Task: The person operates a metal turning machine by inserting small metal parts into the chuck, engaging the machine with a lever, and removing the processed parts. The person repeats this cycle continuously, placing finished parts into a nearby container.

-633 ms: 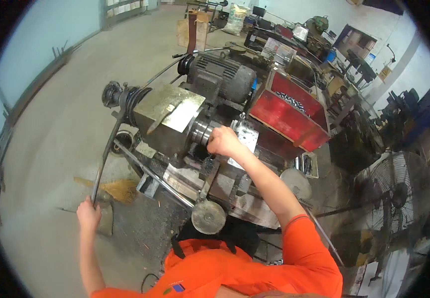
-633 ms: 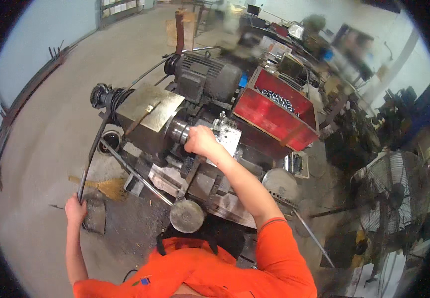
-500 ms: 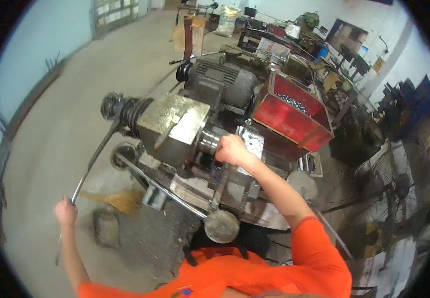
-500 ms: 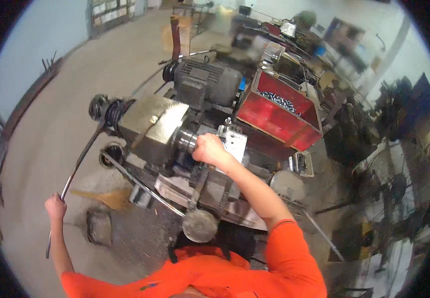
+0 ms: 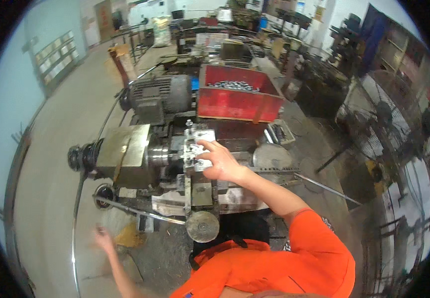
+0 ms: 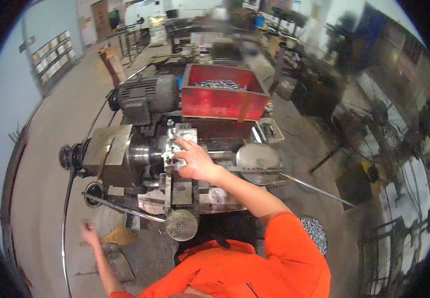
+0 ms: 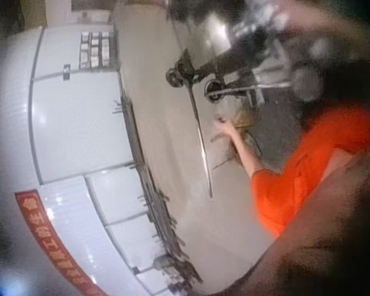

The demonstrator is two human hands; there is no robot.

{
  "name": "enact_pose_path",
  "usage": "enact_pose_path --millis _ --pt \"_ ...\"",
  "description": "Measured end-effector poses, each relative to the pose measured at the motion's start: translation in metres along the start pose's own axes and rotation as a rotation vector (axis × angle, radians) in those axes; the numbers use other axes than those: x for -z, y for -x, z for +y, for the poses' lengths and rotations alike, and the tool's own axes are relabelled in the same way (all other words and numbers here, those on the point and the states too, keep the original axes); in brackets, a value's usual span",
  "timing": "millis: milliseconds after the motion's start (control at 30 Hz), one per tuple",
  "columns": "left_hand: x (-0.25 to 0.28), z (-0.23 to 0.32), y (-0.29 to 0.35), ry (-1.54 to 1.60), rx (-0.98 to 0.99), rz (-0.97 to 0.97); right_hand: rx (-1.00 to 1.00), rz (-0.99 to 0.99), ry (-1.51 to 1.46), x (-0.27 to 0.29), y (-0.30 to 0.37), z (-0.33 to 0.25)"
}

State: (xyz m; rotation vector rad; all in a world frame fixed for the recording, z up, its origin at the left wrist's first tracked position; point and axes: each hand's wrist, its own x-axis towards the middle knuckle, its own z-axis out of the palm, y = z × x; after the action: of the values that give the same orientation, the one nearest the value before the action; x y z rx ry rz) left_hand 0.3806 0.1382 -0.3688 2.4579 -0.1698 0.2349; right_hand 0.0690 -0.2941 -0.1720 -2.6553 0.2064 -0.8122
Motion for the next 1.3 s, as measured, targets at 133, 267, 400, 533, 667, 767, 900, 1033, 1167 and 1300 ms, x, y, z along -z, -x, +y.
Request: enact_pose_path --millis 133,267,400,533,667,767,900,1033,1167,1300 --pt "-0.104 0.025 0.064 -0.124 -0.28 -0.703 -0.21 -0.06 0.111 0.053 0.088 0.028" --pt "-0.117 -0.011 0.033 -0.618 -0.723 -0.465 -0.443 -0.084 0.185 0.099 0.164 0.044" --pt "-0.12 0.044 0.007 -0.977 -0.763 -0.706 -0.69 -0.063 0.328 0.14 0.255 0.093" --pt "-0.108 0.018 0.002 -0.72 -0.461 -0.609 -1.049 -0.107 0.592 0.173 0.337 0.128" --pt "-0.044 0.073 0.003 -0.399 -0.284 -0.552 -1.45 -0.316 0.843 0.202 0.473 0.17" --pt "-0.024 0.049 -0.018 0.377 0.007 -0.407 -1.494 -0.3 0.869 0.182 0.452 0.17" --pt "-0.009 0.109 0.013 0.668 0.191 -0.352 -1.461 -0.247 0.734 0.162 0.449 0.112" --pt "-0.059 0.117 0.02 0.724 0.149 -0.185 -1.345 -0.203 0.532 0.11 0.474 0.036" --pt "-0.066 0.139 0.031 0.703 0.127 -0.079 -1.438 0.15 -0.283 0.055 0.499 0.005" --pt "-0.062 0.151 0.039 0.68 0.184 -0.166 -1.553 0.303 -0.52 0.054 0.425 -0.044"
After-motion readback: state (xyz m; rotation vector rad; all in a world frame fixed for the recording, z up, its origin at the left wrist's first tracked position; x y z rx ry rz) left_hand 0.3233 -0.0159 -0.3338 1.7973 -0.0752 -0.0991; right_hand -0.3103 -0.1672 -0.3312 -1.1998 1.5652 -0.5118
